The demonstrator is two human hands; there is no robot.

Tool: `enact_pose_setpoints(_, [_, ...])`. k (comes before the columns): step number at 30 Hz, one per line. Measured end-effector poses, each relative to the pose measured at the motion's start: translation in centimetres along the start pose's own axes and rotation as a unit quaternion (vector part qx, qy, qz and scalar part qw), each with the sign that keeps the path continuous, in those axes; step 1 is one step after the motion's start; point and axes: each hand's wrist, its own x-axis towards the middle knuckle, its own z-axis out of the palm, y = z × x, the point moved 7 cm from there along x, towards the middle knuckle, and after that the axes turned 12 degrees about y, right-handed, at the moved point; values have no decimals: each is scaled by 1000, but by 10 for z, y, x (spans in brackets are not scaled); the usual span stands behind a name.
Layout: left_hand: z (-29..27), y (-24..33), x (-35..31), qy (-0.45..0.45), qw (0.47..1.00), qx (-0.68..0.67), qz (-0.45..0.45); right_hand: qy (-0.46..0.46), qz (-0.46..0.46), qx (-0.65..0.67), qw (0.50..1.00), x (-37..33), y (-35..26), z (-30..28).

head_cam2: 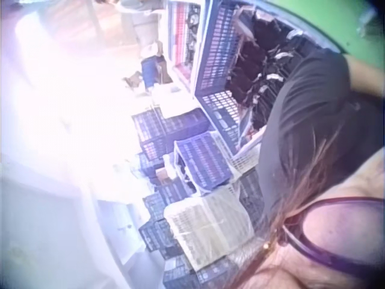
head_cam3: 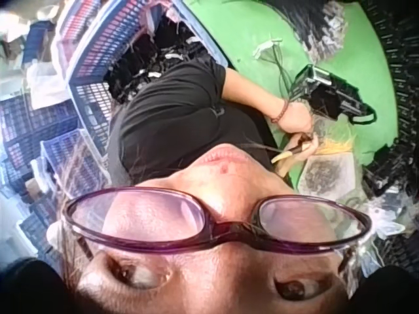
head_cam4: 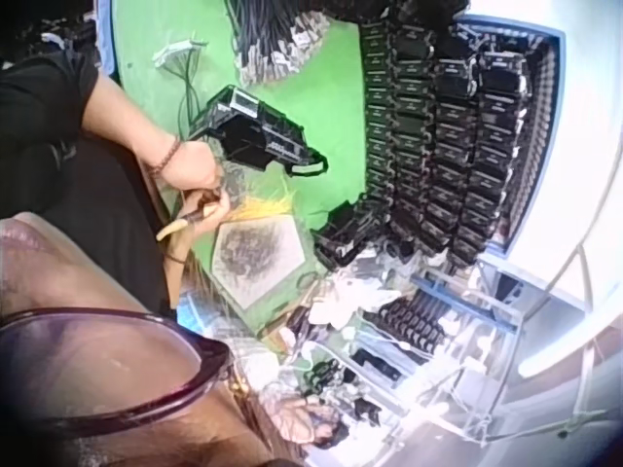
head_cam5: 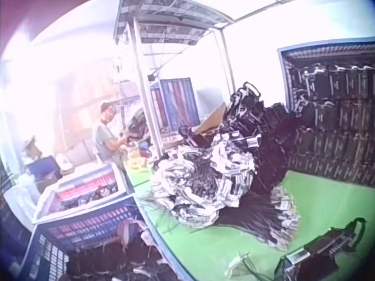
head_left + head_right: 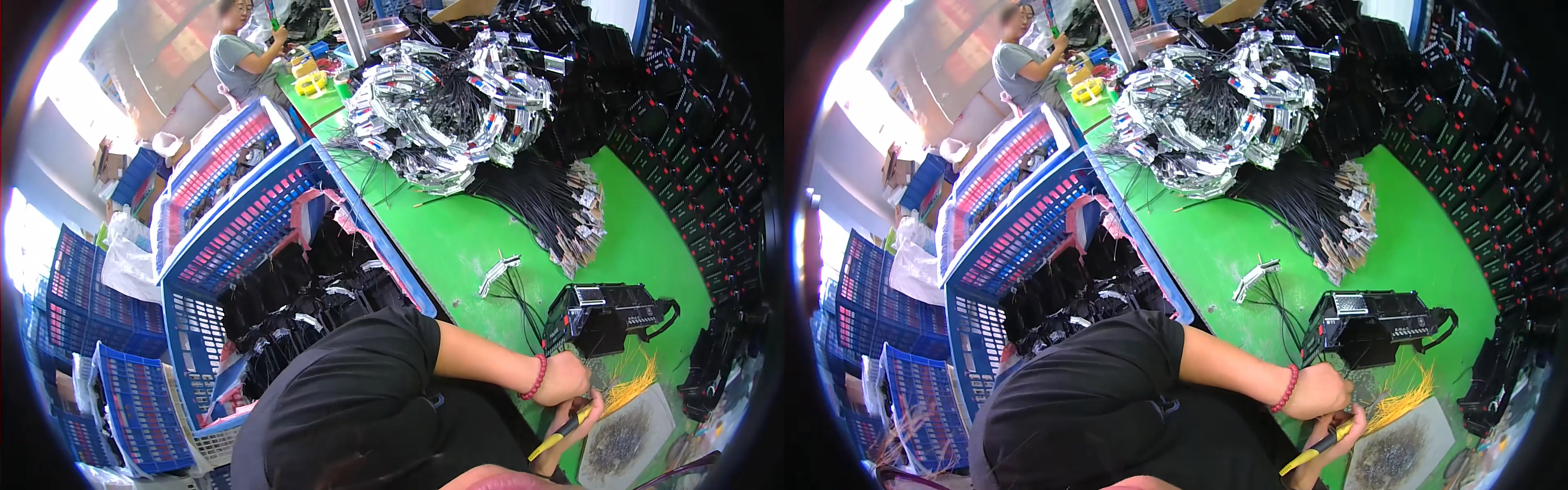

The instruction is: The person solders wires to electronic components using a soldering iron, then assembles the wired components into a wiring harness within a plastic housing. Wire cutters are used to trim wire scraps.

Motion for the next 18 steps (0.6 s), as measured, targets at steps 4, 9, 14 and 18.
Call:
enact_pose_setpoints(4, [-9,3,0,16,1000,6,14,-4,-18,-9,1000,1,-6,2])
enact_pose_setpoints(9, [-8,-2,0,59,998,6,9,4,-26,-1,1000,4,0,1])
enact_pose_setpoints(14, [-10,-5,1,50,999,9,5,5,-32,-13,999,5,-2,2])
enact_pose_setpoints(18, [-7,-4,0,55,998,17,-2,-22,-21,-7,1000,6,3,1])
